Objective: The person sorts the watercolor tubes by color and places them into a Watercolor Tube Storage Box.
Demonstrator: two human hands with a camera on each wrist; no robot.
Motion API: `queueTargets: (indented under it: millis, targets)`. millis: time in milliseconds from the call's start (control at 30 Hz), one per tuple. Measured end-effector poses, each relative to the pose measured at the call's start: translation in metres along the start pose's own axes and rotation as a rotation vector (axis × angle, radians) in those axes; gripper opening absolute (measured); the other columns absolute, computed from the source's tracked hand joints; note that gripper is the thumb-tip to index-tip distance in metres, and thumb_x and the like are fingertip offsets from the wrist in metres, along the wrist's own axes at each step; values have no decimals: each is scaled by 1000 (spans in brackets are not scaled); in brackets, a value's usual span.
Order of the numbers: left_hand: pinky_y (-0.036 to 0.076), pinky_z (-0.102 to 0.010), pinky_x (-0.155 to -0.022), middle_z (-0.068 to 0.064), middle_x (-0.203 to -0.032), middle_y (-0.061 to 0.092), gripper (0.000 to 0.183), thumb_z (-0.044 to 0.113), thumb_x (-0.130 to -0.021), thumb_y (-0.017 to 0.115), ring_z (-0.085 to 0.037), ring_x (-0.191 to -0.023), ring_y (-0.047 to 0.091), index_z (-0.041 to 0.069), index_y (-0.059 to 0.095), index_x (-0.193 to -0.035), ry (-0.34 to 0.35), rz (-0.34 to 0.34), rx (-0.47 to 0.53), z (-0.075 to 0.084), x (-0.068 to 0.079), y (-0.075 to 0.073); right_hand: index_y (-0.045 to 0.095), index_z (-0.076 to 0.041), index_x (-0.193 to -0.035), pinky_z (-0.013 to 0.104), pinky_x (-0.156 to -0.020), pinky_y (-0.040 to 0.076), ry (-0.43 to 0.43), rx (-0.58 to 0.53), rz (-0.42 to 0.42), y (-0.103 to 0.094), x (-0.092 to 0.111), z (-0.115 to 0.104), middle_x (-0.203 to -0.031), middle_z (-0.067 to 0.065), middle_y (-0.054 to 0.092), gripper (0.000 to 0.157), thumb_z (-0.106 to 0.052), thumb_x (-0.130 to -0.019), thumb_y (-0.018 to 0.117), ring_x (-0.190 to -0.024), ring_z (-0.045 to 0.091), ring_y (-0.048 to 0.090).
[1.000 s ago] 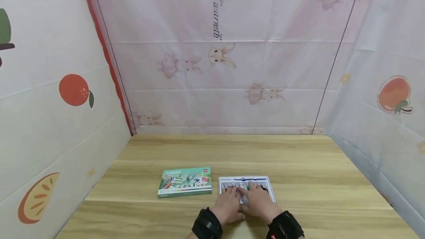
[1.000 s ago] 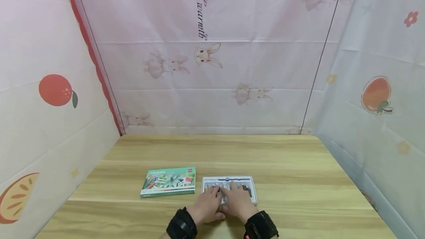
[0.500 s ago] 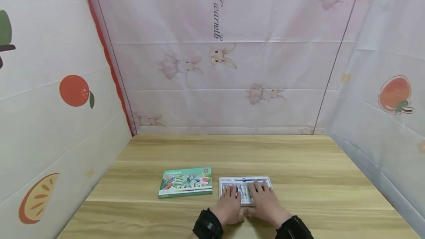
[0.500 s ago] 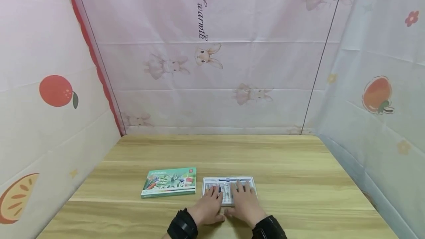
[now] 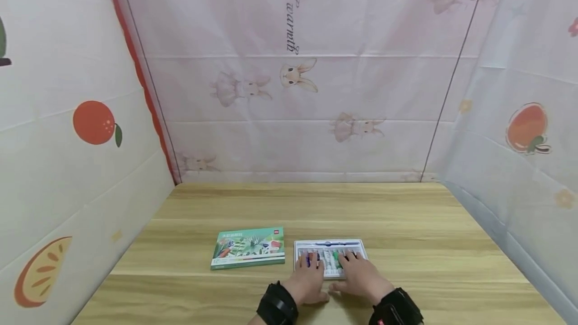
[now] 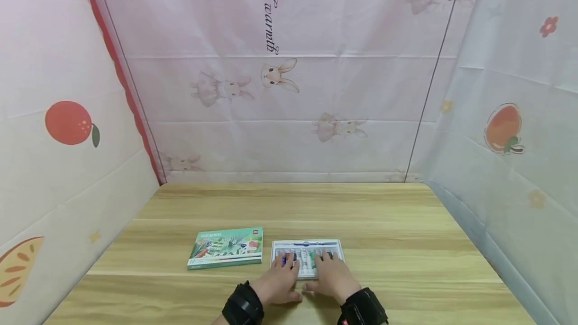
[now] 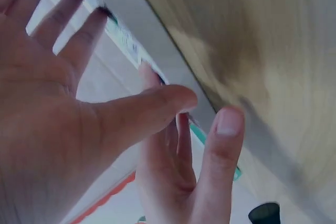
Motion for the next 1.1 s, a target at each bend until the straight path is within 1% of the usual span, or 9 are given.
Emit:
queueTargets:
  millis: [167, 267, 367, 467, 633, 733, 833, 967, 1100]
  targets:
    - [23, -43, -91, -18, -127, 26, 76, 51, -65, 58, -39, -112, 23, 5, 37, -122, 20, -29, -28, 4, 1, 0, 38, -2, -122, 53, -82, 28, -48, -38, -3, 4, 0, 0, -124, 17, 33, 80, -53, -64, 58, -105, 45, 30]
    - [23, -41, -91, -18, -127, 26, 76, 50, -66, 59, -38, -113, 22, 5, 36, -123, 25, -36, -38, 4, 1, -1, 39, -5, -122, 54, -82, 27, -59, -49, -16, 5, -2, 1, -123, 14, 35, 77, -52, -64, 58, -106, 44, 29]
    - [21, -40, -93, -19, -128, 24, 76, 48, -66, 59, -38, -113, 21, 5, 35, -123, 23, -42, -25, 3, 0, -3, 42, -6, -120, 53, -81, 29, -67, -38, -5, 2, -6, 1, -121, 14, 39, 74, -50, -64, 60, -104, 44, 32]
    - [20, -40, -93, -20, -128, 24, 76, 47, -66, 60, -39, -114, 20, 4, 35, -123, 16, -41, 1, 2, 1, -3, 40, -8, -122, 53, -81, 29, -77, -37, -1, 0, -8, -1, -119, 16, 39, 74, -48, -63, 61, -103, 43, 34]
    - [20, -40, -93, -20, -127, 25, 75, 45, -66, 60, -39, -113, 20, 3, 36, -123, 15, -31, 25, 0, 3, -4, 40, -12, -122, 53, -79, 32, -69, 4, 19, 2, -11, -6, -118, 16, 40, 72, -46, -63, 62, -100, 43, 36]
    - [21, -41, -93, -21, -126, 26, 75, 46, -66, 60, -40, -112, 22, 2, 36, -122, 24, -18, 29, 0, 4, -5, 45, -13, -119, 53, -76, 34, -64, 50, 48, 4, -12, -8, -115, 16, 42, 69, -46, -62, 62, -97, 45, 38]
    - [23, -41, -91, -21, -125, 29, 74, 46, -66, 60, -40, -111, 24, 2, 38, -121, 33, -13, 46, -1, 3, -7, 46, -13, -118, 53, -74, 35, -55, 72, 67, 5, -13, -9, -114, 15, 43, 69, -46, -61, 63, -96, 46, 38]
    - [26, -40, -90, -21, -124, 31, 72, 45, -67, 59, -39, -111, 26, 4, 39, -121, 38, -19, 61, -3, 2, -10, 44, -15, -119, 53, -74, 35, -48, 87, 66, 5, -14, -8, -114, 14, 43, 70, -47, -61, 62, -96, 46, 38]
    - [28, -39, -90, -20, -123, 32, 72, 45, -67, 59, -38, -110, 28, 6, 38, -123, 41, -26, 45, -4, 0, -9, 43, -17, -121, 55, -74, 34, -51, 67, 51, 5, -15, -10, -114, 16, 42, 70, -47, -60, 63, -95, 48, 38]
Point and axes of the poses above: each hand's wrist, its own x-axis away from the middle knuckle, its own y-axis out of the palm, z = x × y, the point moved 4 cm from there along -x, towards the middle knuckle
